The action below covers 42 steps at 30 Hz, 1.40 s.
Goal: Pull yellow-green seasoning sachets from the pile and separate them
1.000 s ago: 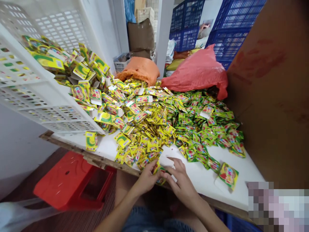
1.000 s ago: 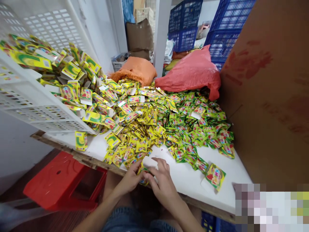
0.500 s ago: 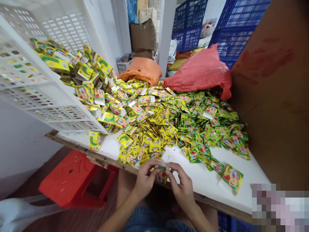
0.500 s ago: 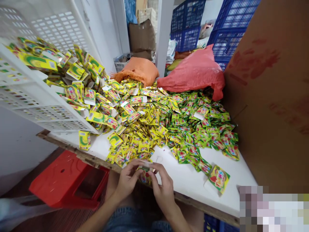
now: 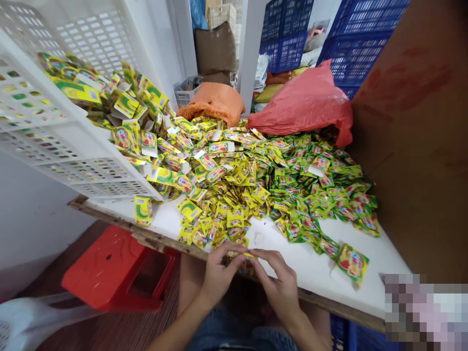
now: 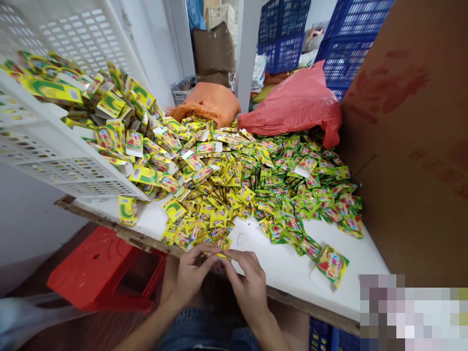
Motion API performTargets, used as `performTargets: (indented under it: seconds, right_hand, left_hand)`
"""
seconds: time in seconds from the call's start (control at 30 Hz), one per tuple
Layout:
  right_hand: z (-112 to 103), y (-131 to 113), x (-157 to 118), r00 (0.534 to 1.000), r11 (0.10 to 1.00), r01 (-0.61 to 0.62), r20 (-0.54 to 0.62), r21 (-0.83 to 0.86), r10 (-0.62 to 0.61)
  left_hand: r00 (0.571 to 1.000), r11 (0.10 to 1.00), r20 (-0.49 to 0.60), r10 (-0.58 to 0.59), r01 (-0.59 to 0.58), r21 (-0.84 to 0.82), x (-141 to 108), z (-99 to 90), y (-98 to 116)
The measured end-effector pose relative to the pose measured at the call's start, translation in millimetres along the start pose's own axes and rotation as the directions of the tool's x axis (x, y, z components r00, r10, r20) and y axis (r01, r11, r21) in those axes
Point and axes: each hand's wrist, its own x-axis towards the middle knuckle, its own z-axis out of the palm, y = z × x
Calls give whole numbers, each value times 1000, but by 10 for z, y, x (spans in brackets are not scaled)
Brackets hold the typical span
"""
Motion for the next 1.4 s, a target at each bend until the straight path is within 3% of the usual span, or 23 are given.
performTargets:
  seconds: [0.1,0.2,0.3,0.43,0.5,0.57,0.6,0.63,0.67,0.73,0.77,0.83,0.9,0.97,1.07,1.17,1.23,1.3,1.33,1.4]
  right_hand:
    - [-5,8,-14,999,999,-51,-11,9,51]
    - [-1,93,-97,1000,999,-2,-2,33,2]
    - [74,174,-171,998,996,61,12,68,-62]
    - [115,84,-123,1000,993,9,20,118,-12]
    - [-108,5,-89,998,996,-39,58,78,34]
    - [-571,-3,-120,979,993,-94,174,-74,105]
    - [-868,37,-168,948,971,-122,266,-204,175]
    - [-1178,109,-230,906,931,-137,337,-339,256]
    - [-1469,212,-299,886,872,-149,328,-467,327]
    - [-1891,491,-421,883,691,-196,181,-696,432]
    - [-1987,651,-459,877,588,-230,96,-776,470]
    - [-1962,965,-481,864,404,-281,-45,-871,502]
    - [-1782,1212,-459,860,328,-266,-70,-906,505]
    - [-1643,1351,-438,861,353,-242,-32,-904,508]
    - [-1693,1332,-426,855,429,-248,12,-868,518]
    - [-1818,1021,-362,853,455,-351,-79,-818,516]
    - [-1727,671,-268,856,561,-432,-124,-706,503]
    - [-1451,300,-148,877,778,-429,-5,-460,481]
    - [-1268,149,-82,888,863,-396,107,-313,446]
    - [-902,2,58,885,942,-322,324,-93,335]
  left_hand:
    - [999,999,-42,-10,8,-32,-5,29,-35]
    - [998,997,-17,55,-56,-61,-23,-19,-144]
    - [995,995,20,98,-98,-18,-46,-88,-248]
    - [994,993,23,103,-104,55,-82,-85,-255]
    - [996,996,36,81,-83,37,-103,-52,-212]
    - [996,997,66,64,-62,-38,-113,-25,-166]
    - [995,996,78,60,-54,-76,-109,-17,-148]
    - [995,994,80,57,-49,-101,-96,-11,-133]
    - [996,994,77,50,-41,-106,-77,-3,-124]
    - [997,997,69,28,-23,-69,-26,23,-116]
    - [997,999,79,23,-20,-42,0,43,-115]
    - [989,999,143,32,-35,12,38,86,-113]
    - [974,996,222,50,-64,59,50,107,-112]
    - [963,992,266,43,-73,104,41,88,-117]
    - [965,982,264,14,-63,176,11,28,-127]
    - [960,954,277,34,-114,279,-17,55,-112]
    - [938,917,334,92,-211,339,-30,158,-86]
    - [897,876,409,168,-326,355,-39,296,-64]
    - [874,859,442,204,-376,347,-41,359,-60]
    - [861,850,447,242,-411,330,-36,437,-70]
